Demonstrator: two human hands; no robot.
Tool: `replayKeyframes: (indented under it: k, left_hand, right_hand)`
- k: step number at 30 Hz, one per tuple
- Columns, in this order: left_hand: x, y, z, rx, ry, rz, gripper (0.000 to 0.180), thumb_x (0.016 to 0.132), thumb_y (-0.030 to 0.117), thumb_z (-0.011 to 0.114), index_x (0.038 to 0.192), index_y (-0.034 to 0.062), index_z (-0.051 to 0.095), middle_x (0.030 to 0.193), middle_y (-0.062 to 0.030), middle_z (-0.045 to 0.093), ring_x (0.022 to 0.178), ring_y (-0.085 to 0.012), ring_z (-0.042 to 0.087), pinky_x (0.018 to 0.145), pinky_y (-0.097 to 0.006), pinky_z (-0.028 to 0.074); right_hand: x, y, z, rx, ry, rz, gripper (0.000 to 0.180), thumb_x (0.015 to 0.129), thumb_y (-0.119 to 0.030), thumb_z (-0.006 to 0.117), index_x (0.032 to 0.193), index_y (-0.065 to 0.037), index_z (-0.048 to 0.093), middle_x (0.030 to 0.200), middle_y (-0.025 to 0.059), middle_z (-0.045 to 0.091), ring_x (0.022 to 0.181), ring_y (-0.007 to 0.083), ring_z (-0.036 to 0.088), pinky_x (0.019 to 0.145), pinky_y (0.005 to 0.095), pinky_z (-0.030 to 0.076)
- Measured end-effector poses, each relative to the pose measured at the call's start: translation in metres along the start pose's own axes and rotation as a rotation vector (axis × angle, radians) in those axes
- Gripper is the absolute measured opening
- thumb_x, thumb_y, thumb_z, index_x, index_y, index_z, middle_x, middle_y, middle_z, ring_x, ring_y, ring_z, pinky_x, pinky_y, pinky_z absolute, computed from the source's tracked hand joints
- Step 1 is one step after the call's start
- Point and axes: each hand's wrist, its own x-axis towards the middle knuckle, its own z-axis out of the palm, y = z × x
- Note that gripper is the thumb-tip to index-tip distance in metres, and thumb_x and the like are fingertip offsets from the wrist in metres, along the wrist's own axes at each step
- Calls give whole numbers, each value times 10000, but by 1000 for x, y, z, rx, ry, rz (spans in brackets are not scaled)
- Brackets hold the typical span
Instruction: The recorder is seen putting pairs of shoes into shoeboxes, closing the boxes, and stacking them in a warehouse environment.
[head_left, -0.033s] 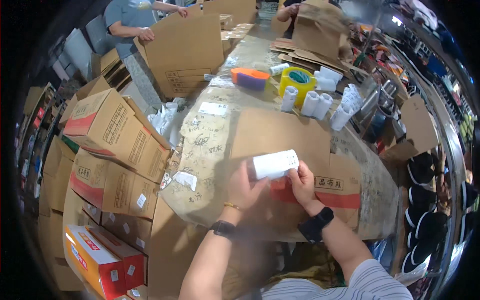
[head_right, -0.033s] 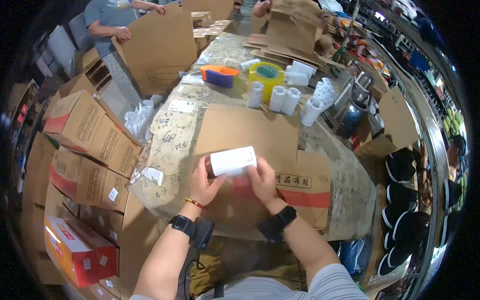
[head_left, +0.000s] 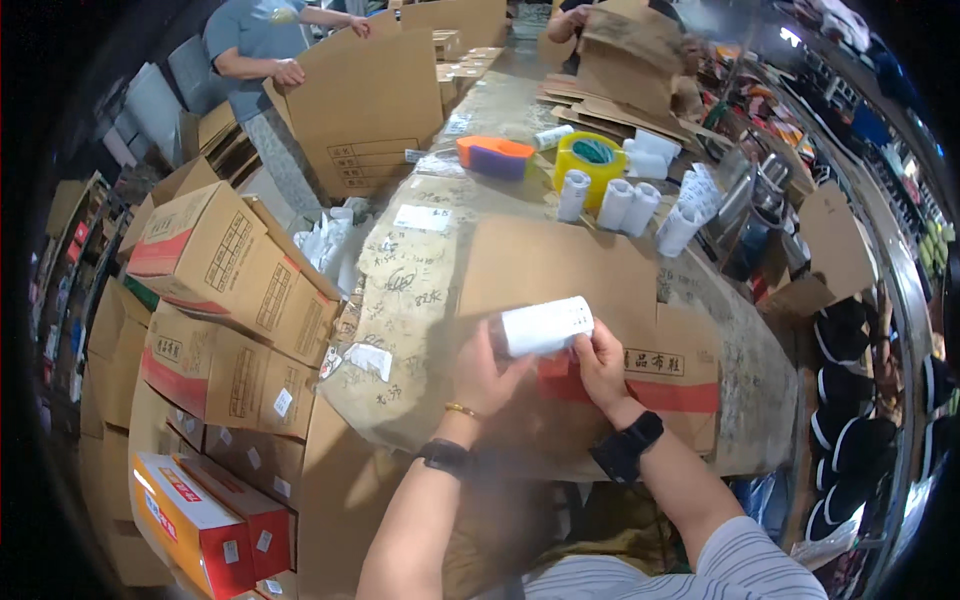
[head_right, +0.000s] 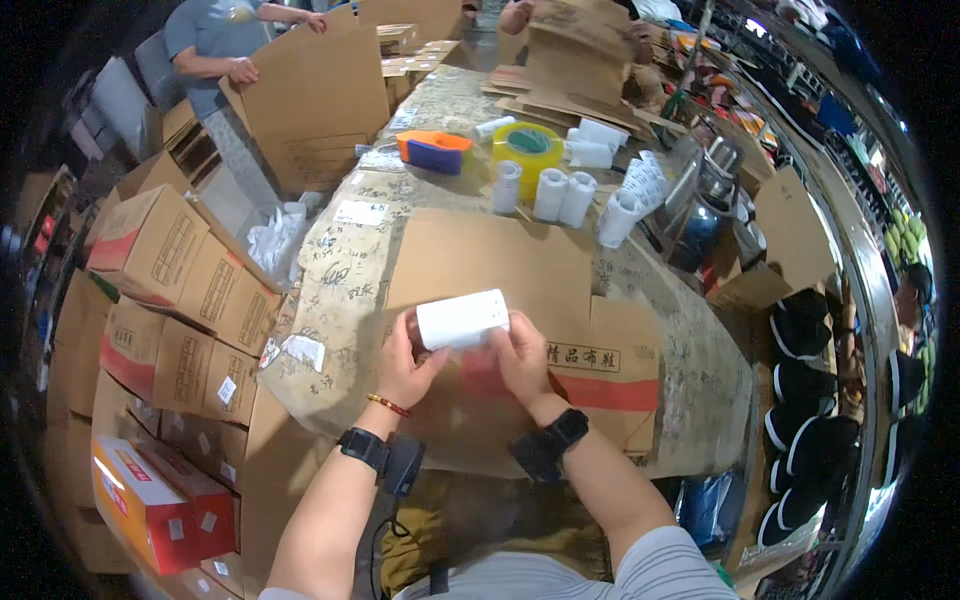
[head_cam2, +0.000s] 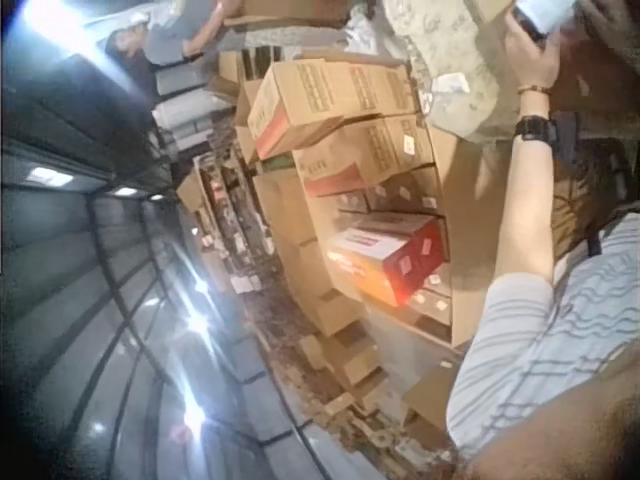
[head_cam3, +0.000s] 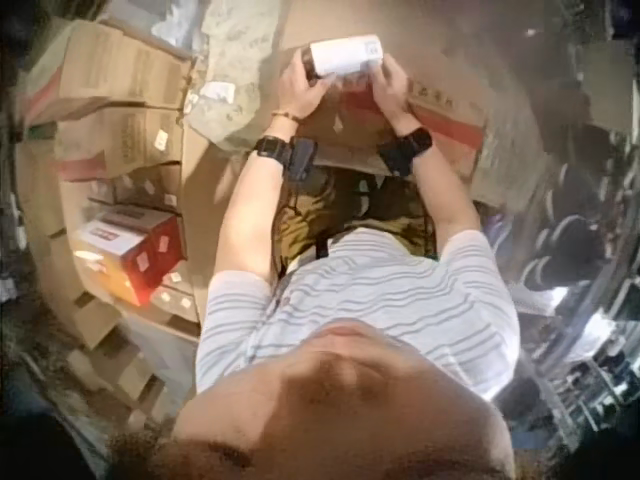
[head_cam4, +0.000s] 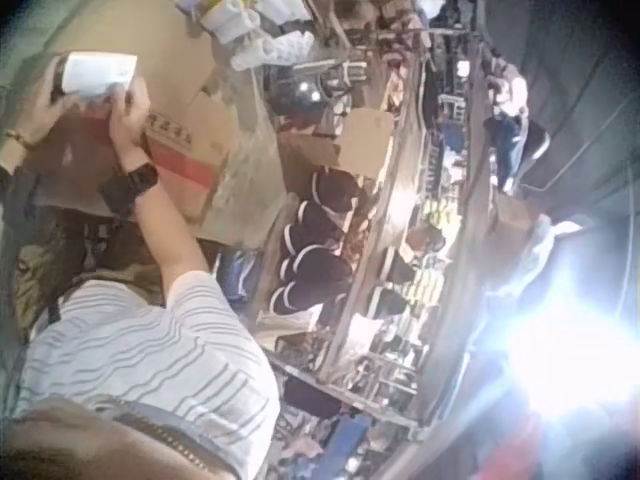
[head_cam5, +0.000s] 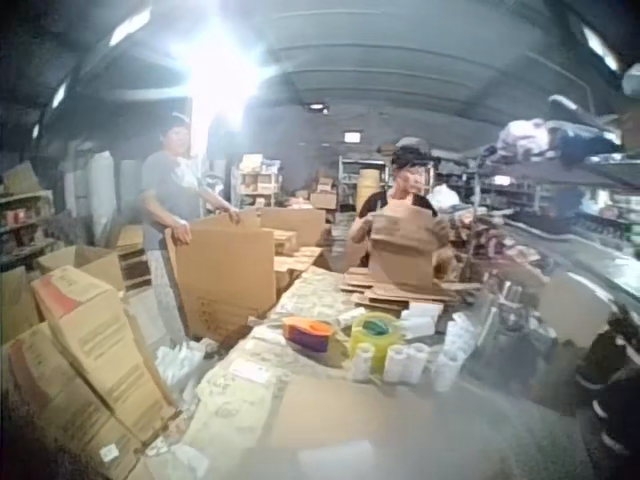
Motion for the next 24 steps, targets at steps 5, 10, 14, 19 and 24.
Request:
replayKeyframes:
  k: [5,10,14,19,24]
  left_hand:
    - [2,-3,-10,-449,-88,-40,632,810,156,668,1325,-4,339,1256,-139,518,1167,-210,485,996,-346,381]
    - [25,33,-17,121,-35,31,436,823,157,663,1232,51,559,1146,-122,610,1015,-172,594,812,-304,500]
    - [27,63,-14,57,-163,-118,251,815,189,678,1010,32,690,878,-119,708,760,-153,669,702,-278,521]
    - [13,73,-5,336,139,43,178,746,227,730,814,63,712,815,-119,674,721,-270,654,638,-337,511]
    - [5,76,0,468,331,256,218,713,273,746,692,92,627,718,-76,612,681,-269,600,607,-378,464]
  right_hand:
    - [-1,-9,3,-199,30,-114,151,856,-90,600,956,22,617,968,66,593,766,127,578,696,248,467]
    - [-8,-13,8,-616,-193,-449,219,814,-160,662,969,-11,618,1038,166,594,953,320,579,803,358,478]
    - [-16,-18,13,-575,-149,-379,257,819,-187,664,1003,-17,604,1069,172,587,970,335,574,826,375,476]
    - [-16,-11,12,-611,-136,-329,232,827,-167,645,992,-10,602,1063,185,583,953,349,579,807,382,485]
    - [-13,-12,13,-611,-90,-397,184,833,-142,625,951,-4,594,1048,181,586,909,356,587,770,393,493]
